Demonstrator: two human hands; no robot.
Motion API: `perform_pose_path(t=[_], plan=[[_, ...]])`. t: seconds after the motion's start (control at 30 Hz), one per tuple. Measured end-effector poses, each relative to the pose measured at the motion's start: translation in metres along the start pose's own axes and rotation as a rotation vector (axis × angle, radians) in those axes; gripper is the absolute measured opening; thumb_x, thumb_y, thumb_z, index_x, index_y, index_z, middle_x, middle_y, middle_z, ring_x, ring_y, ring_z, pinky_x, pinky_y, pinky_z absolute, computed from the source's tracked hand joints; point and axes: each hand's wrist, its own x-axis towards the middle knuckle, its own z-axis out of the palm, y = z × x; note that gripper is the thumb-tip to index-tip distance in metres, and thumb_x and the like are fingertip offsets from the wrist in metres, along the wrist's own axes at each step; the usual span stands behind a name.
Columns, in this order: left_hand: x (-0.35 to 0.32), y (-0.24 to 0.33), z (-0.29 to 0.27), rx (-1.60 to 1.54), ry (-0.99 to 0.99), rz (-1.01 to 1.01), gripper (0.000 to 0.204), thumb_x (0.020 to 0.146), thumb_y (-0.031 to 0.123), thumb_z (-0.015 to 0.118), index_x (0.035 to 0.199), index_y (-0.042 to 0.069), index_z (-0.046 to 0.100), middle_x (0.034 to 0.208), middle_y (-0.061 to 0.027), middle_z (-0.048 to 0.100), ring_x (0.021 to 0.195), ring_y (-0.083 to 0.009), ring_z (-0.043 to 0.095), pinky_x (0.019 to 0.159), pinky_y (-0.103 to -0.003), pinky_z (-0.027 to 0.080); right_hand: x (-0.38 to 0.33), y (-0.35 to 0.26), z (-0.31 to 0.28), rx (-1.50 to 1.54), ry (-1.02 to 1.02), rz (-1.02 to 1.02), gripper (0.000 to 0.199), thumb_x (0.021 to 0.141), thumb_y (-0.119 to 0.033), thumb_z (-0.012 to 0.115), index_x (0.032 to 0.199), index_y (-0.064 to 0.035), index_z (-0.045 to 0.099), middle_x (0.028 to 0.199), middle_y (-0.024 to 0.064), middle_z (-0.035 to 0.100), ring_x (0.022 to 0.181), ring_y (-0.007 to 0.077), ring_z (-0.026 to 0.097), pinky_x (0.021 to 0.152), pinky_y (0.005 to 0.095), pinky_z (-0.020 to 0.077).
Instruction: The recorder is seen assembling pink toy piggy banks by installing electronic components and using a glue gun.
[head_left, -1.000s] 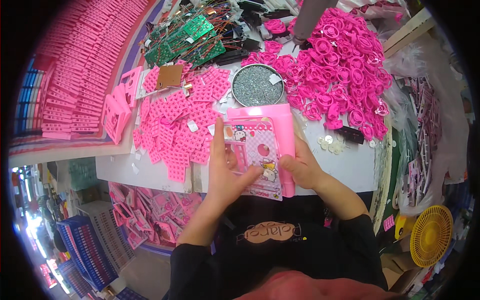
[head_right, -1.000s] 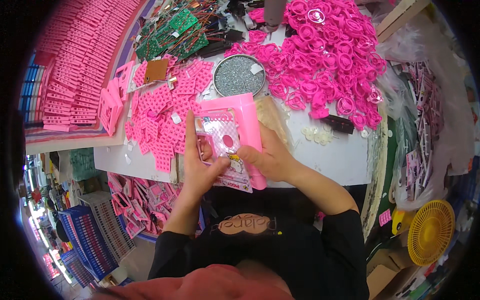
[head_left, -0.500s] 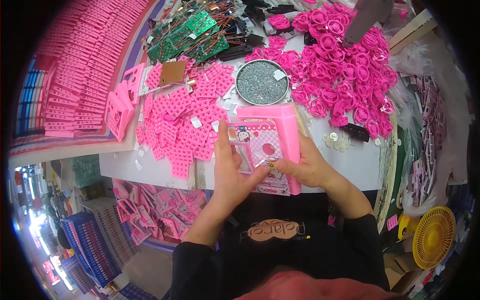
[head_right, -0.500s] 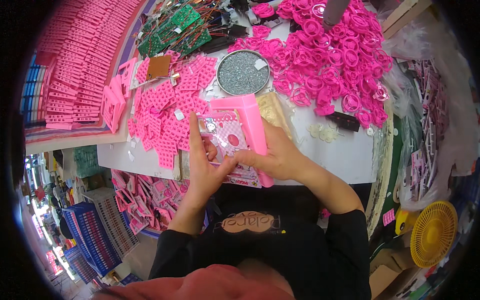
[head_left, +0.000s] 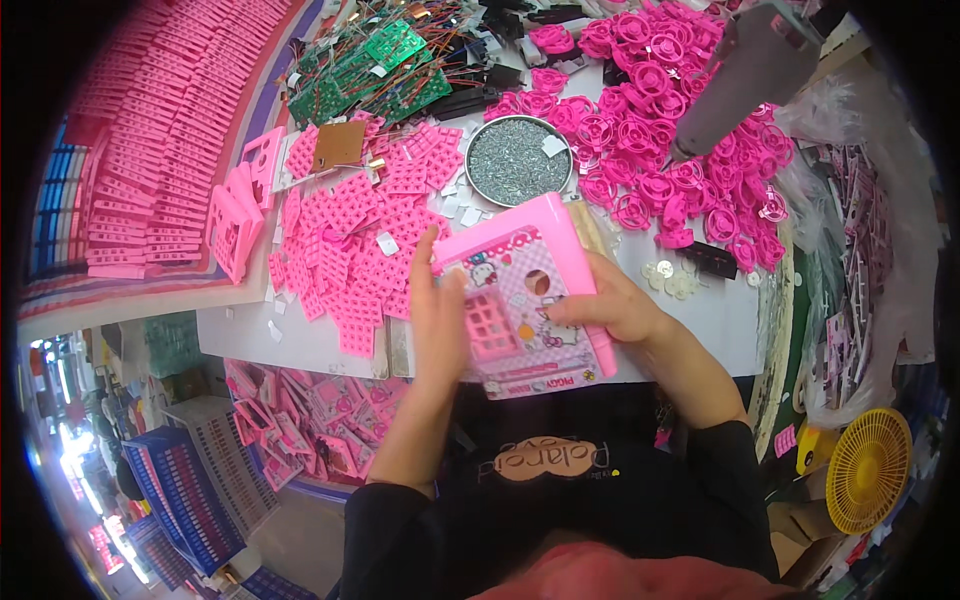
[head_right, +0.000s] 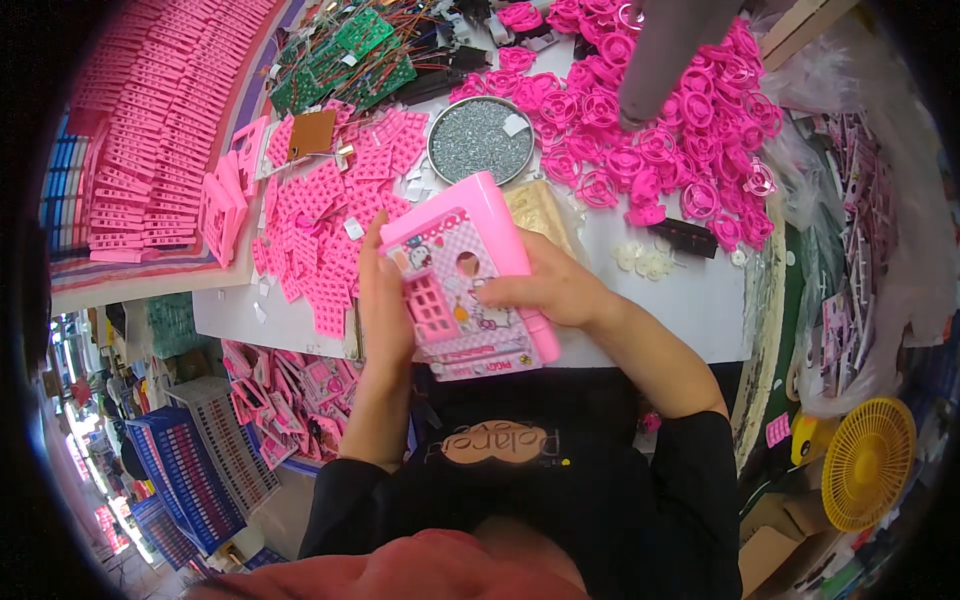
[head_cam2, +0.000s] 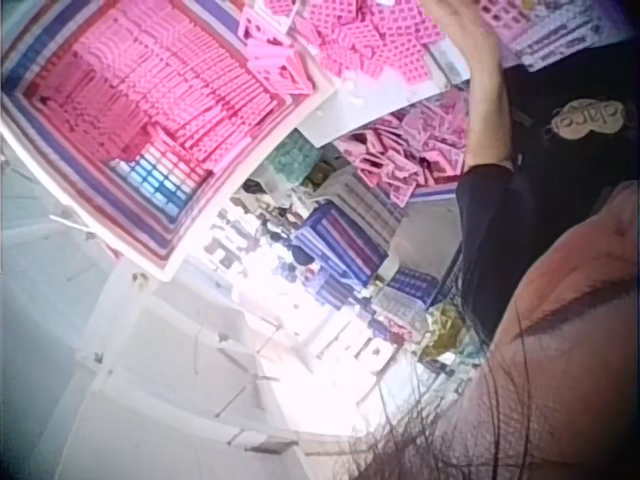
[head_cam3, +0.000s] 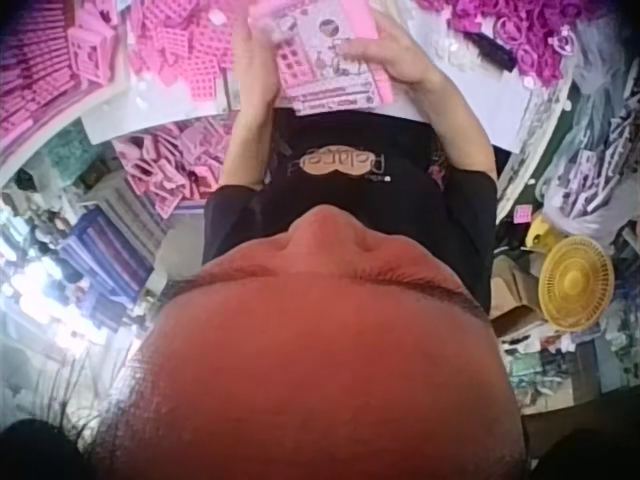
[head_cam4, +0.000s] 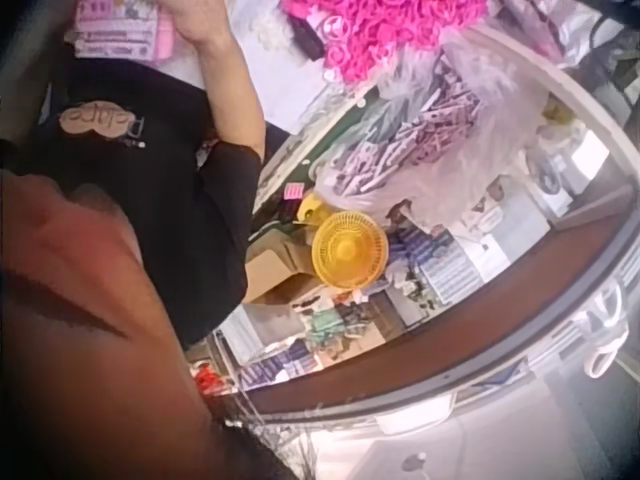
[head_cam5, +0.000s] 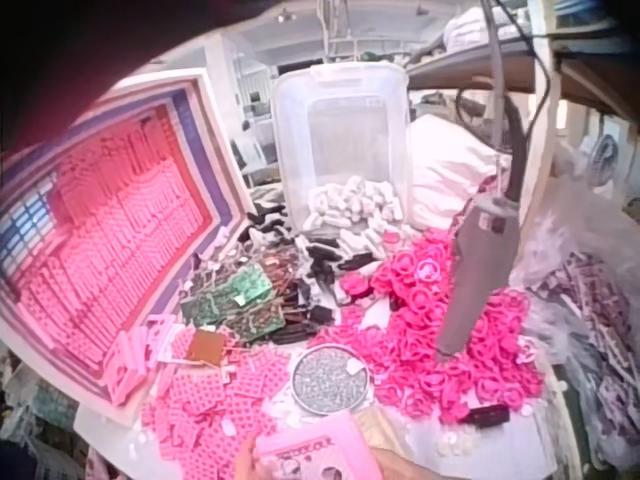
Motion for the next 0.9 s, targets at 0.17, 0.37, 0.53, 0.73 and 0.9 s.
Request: perform_pose_path(t=[0.17,0.37,0.53,0.73,0.9], plan=[[0.014,-0.011,-0.011,-0.132,0.213,0.093,0.038,0.110,0.024,0.042,0.139,0.000,0.046,0.110,-0.0039,0.061,0.097,-0.0086,0.058,0.083,-0.025,0.050,-0.013,-0.004,0.003,-0.197,-0.072,0.143,0.056,0.091,-0.005,0.071,0.141,0.0026,0.049,0.127,0.0129,0.064,0.109,0.0193,0.067,0.091,0.0349,0.0585],[0.019,-0.008,-0.016,-0.137,0.181,0.070,0.025,0.109,0.024,0.045,0.113,0.003,0.058,0.092,0.0005,0.058,0.082,-0.0046,0.053,0.071,-0.023,0.045,-0.019,0.007,0.007,-0.130,0.052,0.128,0.043,0.093,0.000,0.067,0.134,0.0066,0.054,0.120,0.0145,0.067,0.104,0.0219,0.069,0.085,0.0370,0.0635],[0.021,-0.010,-0.021,0.183,0.177,0.341,0.022,0.108,0.023,0.046,0.102,0.005,0.057,0.084,0.0014,0.056,0.076,-0.0045,0.049,0.067,-0.022,0.042,-0.018,0.024,0.020,-0.117,0.131,0.050,0.043,0.094,-0.001,0.066,0.135,0.0074,0.052,0.123,0.0148,0.066,0.107,0.0239,0.068,0.088,0.0393,0.0632],[0.009,-0.017,-0.029,0.260,0.095,0.243,0.031,0.109,0.023,0.042,0.103,-0.001,0.061,0.082,-0.0003,0.055,0.074,-0.0056,0.046,0.067,-0.025,0.041,-0.023,0.014,0.012,-0.061,0.124,0.005,0.044,0.095,-0.001,0.065,0.135,0.0076,0.052,0.129,0.0151,0.062,0.113,0.0261,0.065,0.089,0.0423,0.0624],[-0.009,-0.044,-0.021,0.265,0.130,0.377,0.040,0.109,0.022,0.035,0.103,-0.004,0.065,0.088,-0.0060,0.067,0.078,-0.0125,0.060,0.071,-0.029,0.049,-0.027,0.021,-0.003,-0.246,0.151,0.005,0.037,0.093,-0.003,0.068,0.129,0.0056,0.060,0.128,0.0121,0.064,0.110,0.0186,0.065,0.089,0.0341,0.0580]])
